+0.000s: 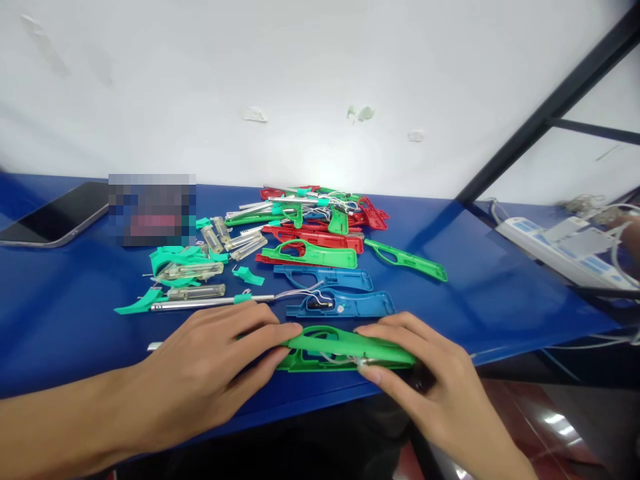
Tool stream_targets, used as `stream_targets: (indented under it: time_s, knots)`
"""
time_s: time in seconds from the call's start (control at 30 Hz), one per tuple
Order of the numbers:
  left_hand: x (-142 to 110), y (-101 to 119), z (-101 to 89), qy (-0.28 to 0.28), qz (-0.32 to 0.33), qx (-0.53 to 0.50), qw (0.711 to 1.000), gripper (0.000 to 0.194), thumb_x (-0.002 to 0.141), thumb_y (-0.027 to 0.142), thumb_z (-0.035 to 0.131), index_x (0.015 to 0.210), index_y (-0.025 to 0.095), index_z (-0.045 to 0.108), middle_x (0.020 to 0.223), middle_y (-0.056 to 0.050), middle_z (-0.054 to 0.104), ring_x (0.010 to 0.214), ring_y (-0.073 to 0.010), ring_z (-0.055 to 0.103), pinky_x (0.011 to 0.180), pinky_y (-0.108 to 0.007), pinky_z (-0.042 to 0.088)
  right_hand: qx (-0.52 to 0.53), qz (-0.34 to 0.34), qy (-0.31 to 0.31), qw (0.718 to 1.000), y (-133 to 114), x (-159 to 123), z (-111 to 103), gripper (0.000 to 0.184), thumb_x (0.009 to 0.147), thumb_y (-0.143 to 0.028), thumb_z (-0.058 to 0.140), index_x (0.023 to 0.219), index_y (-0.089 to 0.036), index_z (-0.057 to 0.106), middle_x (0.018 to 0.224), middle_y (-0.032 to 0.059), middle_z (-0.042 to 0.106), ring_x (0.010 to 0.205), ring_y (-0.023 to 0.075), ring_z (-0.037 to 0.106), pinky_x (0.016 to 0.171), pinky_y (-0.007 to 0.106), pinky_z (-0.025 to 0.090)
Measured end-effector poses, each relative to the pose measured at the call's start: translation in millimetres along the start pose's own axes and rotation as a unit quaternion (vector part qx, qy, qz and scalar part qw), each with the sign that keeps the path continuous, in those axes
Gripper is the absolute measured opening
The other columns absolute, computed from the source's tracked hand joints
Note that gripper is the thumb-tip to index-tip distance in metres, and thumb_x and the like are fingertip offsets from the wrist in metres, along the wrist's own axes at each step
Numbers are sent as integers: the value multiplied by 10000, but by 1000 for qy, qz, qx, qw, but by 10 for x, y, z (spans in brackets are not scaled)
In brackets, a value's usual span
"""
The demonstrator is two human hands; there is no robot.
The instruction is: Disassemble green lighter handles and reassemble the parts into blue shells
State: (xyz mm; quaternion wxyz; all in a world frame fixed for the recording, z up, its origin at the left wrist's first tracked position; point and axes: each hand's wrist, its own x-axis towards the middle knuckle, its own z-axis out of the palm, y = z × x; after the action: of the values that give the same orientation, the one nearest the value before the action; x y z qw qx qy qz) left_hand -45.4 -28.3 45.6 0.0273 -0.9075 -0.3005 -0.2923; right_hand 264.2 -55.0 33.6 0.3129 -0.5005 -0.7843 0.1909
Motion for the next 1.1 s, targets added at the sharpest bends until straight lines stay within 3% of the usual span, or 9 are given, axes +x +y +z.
stream_targets:
  time_s: [0.3,0.57,0.73,0.93,1.1]
  knots:
    - [-12,-40,12,-11,4,11,1000,219,1177,295,430,1203,251,643,976,3,736,803,-153,705,727,-302,536,-37,-48,-13,998,12,44,-32,250,1019,-462,754,1250,-369,736,1104,-13,739,901,150,788,757,234,627]
    - [56,-38,-83,-6,-5,46,999,160,1153,263,461,1161,237,619,987,-10,744,843,-191,722,739,-340,557,-69,-47,-21,996,34,17,-46,354,1023,-503,739,1353,-394,672,1189,-4,732,882,160,787,716,248,645]
    - [81,-59,-112,-11,-40,60,997,271,1162,306,402,1134,222,658,995,-40,779,820,-207,763,718,-344,602,-90,-32,-13,995,32,11,-31,493,1023,-545,717,1472,-388,586,1160,14,736,722,152,723,619,251,626]
    - [85,-68,-163,-58,-86,38,994,364,1153,351,379,1061,223,707,1004,-54,805,839,-242,783,688,-369,624,-104,-19,10,994,57,-5,-27,512,1038,-628,652,1490,-402,576,1172,15,770,894,194,797,737,274,675]
    - [67,-23,-226,-104,-131,8,986,365,1142,383,393,1054,256,725,998,-27,801,875,-246,783,715,-380,602,-108,-10,-23,994,147,-96,-195,511,1020,-608,697,1475,-401,594,1238,7,787,986,180,817,807,215,668]
